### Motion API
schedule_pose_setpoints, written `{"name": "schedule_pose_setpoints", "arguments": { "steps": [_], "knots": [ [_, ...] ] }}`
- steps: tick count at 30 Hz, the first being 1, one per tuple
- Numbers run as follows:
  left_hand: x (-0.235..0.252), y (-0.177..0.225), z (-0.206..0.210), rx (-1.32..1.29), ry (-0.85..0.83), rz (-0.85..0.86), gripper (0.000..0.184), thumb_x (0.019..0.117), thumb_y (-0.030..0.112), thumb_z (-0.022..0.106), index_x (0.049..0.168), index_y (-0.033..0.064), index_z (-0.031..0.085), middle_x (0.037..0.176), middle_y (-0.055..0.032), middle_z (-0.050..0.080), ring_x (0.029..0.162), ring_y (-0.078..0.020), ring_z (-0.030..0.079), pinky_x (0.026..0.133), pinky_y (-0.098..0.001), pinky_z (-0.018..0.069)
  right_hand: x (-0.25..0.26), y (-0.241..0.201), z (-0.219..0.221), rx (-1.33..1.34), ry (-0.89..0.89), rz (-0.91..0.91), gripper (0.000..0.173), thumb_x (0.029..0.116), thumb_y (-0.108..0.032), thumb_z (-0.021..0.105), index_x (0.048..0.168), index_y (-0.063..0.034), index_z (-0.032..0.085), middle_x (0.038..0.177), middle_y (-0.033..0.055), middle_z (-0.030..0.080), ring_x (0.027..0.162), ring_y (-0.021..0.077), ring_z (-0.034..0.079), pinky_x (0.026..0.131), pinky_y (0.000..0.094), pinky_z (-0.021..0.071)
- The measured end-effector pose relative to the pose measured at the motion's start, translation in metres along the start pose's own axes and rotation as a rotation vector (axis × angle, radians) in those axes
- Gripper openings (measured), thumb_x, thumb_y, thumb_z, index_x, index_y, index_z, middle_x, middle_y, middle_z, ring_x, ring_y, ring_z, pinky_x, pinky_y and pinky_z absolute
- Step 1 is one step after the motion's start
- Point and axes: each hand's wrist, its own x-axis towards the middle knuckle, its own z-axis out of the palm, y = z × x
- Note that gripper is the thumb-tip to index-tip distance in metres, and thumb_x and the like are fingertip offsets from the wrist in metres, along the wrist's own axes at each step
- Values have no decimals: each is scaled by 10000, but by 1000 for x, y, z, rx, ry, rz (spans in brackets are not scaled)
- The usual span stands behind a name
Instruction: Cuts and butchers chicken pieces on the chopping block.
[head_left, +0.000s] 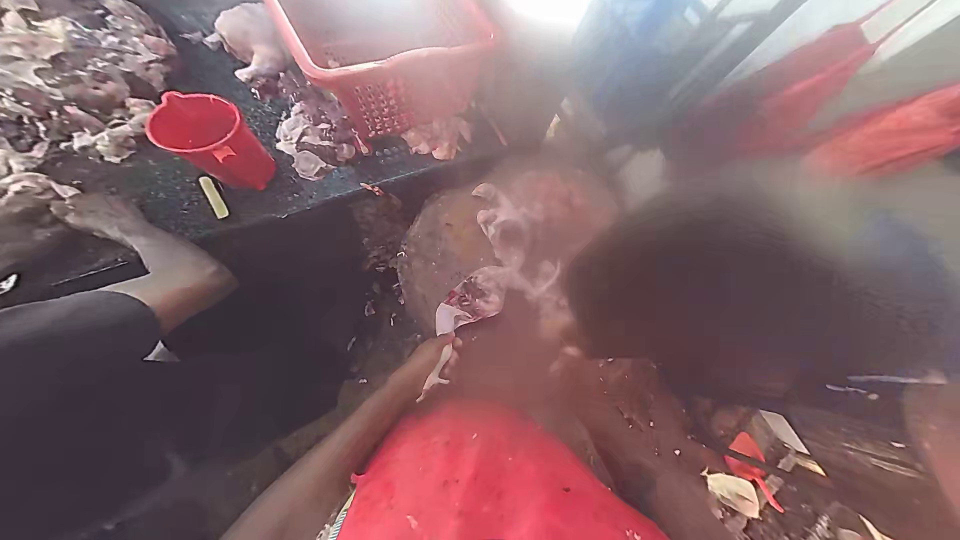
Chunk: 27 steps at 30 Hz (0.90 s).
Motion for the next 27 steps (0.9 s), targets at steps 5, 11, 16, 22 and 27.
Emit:
{"name": "schedule_pose_setpoints", "arguments": {
  "steps": [5,11,16,22,27],
  "knots": [
    [-2,-1,-19,129,67,65,353,1122,294,352,1127,47,603,632,6,542,506,-111,514,518,-282,485,-54,88,11,-399,-465,1011,455,1086,-413,474,1145,7,638,848,128,591,740,233,563,733,463,494],
    [-17,-2,-45,342,104,76,288,1100,261,448,1183,13,567,694,-17,609,535,-98,565,522,-246,497,-21,26,14,-259,-266,715,457,1031,-438,521,1163,-21,654,772,17,595,653,107,559,650,340,521],
    [-15,-2,-43,390,97,59,262,1106,254,445,1192,24,536,682,-16,593,525,-98,565,508,-239,495,-7,48,36,-358,-319,761,409,1060,-372,528,1170,-7,679,834,79,645,714,146,596,723,365,532],
    [-37,-19,-55,453,115,30,315,1107,258,446,1302,17,499,721,-33,595,556,-112,571,543,-268,509,-18,63,29,-370,-527,940,419,1076,-409,492,1212,-32,614,874,97,602,756,204,583,747,423,513],
    [-42,-23,-61,451,97,32,377,1087,180,437,1432,41,376,794,-60,636,583,-121,595,552,-275,518,-44,56,40,-260,-404,918,376,1079,-332,507,1166,10,636,821,68,598,701,137,561,707,345,515]
  ]
}}
